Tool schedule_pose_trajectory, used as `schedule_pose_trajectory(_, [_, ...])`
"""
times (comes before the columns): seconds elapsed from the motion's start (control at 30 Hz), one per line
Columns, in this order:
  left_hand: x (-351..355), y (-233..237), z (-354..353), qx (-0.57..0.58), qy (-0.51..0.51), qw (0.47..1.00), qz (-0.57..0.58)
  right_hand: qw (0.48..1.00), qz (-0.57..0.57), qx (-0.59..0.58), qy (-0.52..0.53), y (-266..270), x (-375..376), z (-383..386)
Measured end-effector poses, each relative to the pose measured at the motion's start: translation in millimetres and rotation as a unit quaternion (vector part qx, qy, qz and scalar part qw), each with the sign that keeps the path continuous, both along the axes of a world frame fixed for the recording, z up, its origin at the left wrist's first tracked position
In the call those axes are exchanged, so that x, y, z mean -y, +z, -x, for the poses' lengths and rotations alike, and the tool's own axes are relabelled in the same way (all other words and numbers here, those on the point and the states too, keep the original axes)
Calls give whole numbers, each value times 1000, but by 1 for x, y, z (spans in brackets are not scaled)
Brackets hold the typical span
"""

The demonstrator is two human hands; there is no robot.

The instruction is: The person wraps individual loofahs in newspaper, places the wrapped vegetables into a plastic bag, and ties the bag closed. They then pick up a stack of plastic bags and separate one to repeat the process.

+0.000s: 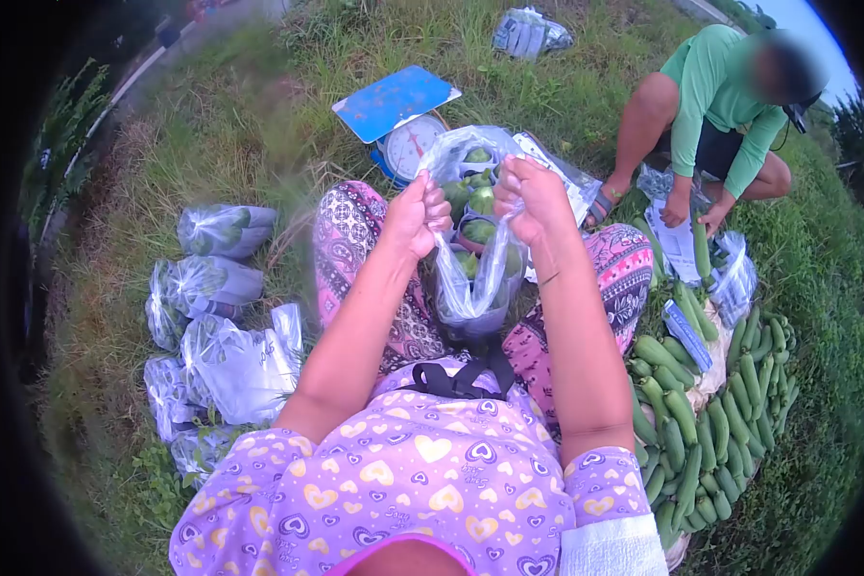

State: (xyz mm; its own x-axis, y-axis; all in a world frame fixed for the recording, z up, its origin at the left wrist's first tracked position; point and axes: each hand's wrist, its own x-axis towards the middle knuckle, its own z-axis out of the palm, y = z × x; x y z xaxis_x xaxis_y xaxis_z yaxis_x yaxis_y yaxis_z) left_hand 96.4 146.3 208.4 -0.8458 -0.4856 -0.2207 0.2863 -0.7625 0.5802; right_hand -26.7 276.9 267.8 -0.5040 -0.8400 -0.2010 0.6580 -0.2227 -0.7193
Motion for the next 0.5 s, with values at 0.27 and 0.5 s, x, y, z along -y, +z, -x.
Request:
schedule_pose_trajectory(0.27, [-14,39,-9,27,-23,998,60,996,81,27,36,18,-24,8])
schedule_pose_trajectory(0.5, [-10,29,0,104,45,987,114,996,49,65,48,-33,-10,40])
